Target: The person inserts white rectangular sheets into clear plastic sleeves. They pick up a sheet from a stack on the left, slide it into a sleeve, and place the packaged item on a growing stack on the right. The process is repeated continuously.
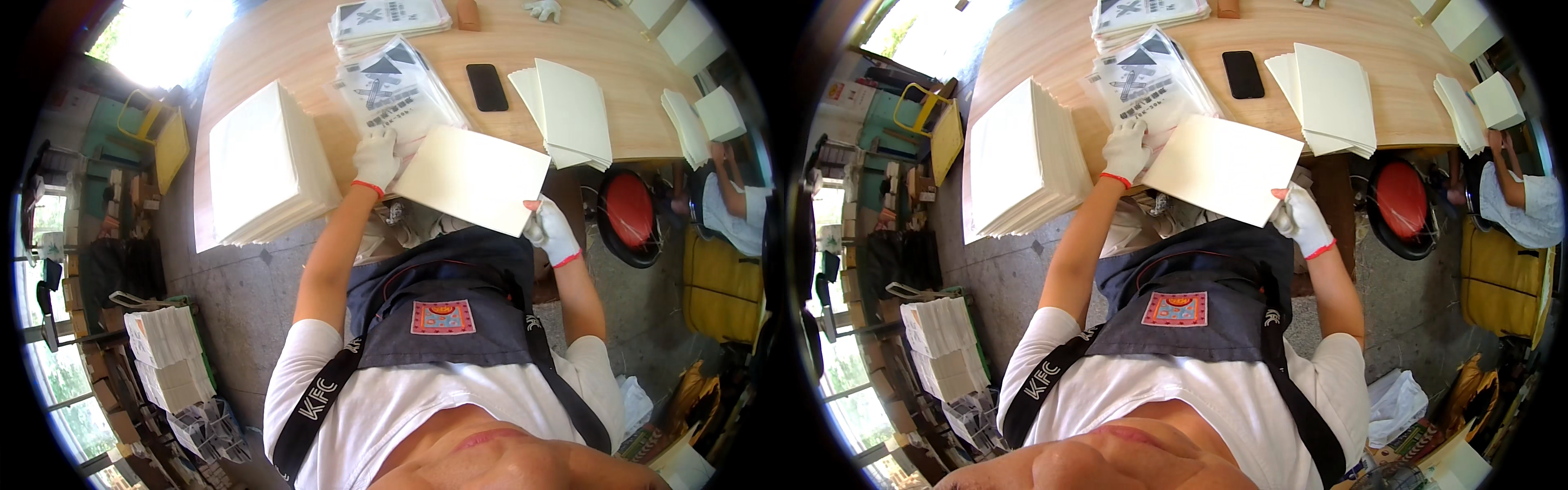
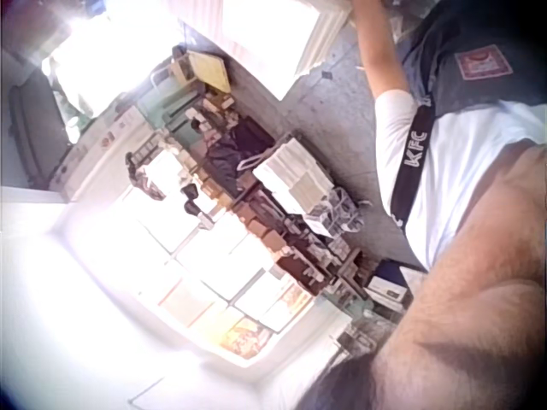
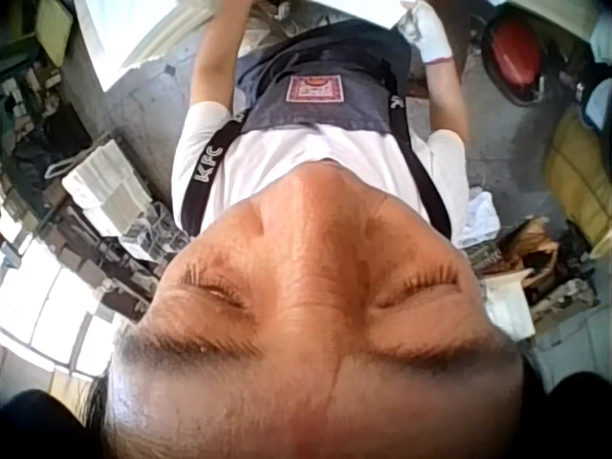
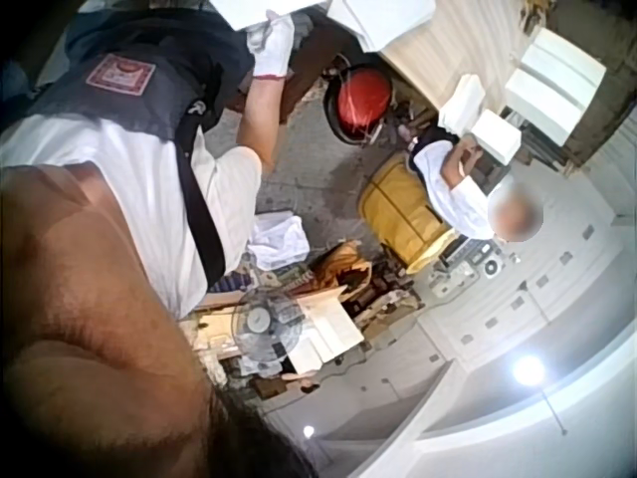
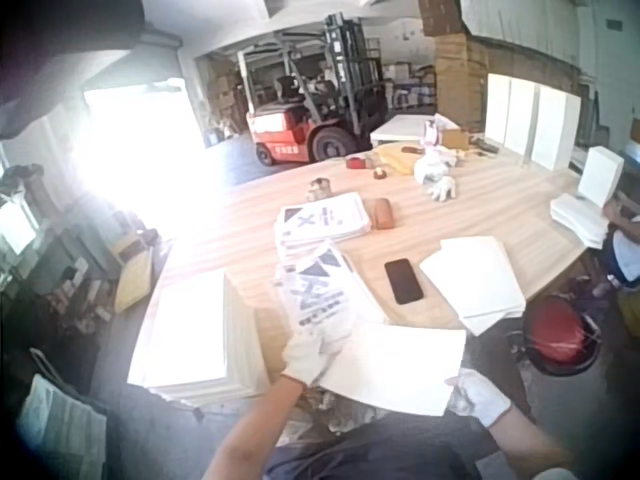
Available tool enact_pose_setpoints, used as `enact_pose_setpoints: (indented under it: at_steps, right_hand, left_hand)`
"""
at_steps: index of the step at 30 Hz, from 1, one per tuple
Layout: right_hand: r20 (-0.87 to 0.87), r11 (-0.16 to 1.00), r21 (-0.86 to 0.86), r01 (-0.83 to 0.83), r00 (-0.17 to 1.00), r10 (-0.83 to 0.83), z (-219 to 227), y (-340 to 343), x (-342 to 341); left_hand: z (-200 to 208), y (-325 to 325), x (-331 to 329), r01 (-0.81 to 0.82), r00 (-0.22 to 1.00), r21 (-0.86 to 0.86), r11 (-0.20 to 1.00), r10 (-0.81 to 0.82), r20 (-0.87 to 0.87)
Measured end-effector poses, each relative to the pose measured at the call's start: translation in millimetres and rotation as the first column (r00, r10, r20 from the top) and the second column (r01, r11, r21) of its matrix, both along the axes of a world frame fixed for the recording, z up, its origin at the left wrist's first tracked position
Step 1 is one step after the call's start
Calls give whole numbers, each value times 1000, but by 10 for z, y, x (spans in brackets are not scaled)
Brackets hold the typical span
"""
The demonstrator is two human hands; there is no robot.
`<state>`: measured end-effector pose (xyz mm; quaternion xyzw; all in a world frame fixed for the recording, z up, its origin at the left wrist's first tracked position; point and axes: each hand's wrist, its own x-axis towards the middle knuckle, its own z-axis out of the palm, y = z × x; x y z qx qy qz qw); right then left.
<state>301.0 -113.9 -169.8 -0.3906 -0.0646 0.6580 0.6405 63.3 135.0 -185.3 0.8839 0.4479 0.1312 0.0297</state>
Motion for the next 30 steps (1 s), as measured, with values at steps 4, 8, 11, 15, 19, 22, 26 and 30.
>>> enact_pose_setpoints:
  at_steps: [4,8,11,15,19,22,26,30]
  right_hand:
    - [0,1000,2,20,1000,-20,-206,6,-129]
    - [-197,997,-61,47,979,-58,-209,-12,-278]
    - [-267,994,-59,94,958,-106,-134,-3,-406]
    - [-189,993,-39,113,975,-118,-126,32,-557]
    - [-70,989,-66,130,989,-134,-91,62,-748]
    - [-82,987,-46,156,984,-160,-17,81,-911]
    - [3,996,34,83,997,-83,104,-6,-1012]
    - [38,998,32,54,998,-55,313,-125,-1075]
  left_hand:
    - [18,32,-215,37,997,34,999,-40,66]
    - [74,86,-318,-78,990,63,995,70,124]
    - [203,58,-284,-43,932,-42,998,55,358]
    - [203,117,-298,219,768,-376,900,78,635]
    - [232,-33,-270,152,847,-231,961,-6,532]
    - [250,-321,-251,173,858,-166,971,-66,510]
    - [-106,-619,34,210,145,-465,860,443,884]
    - [-110,-735,396,821,-194,-346,455,791,580]
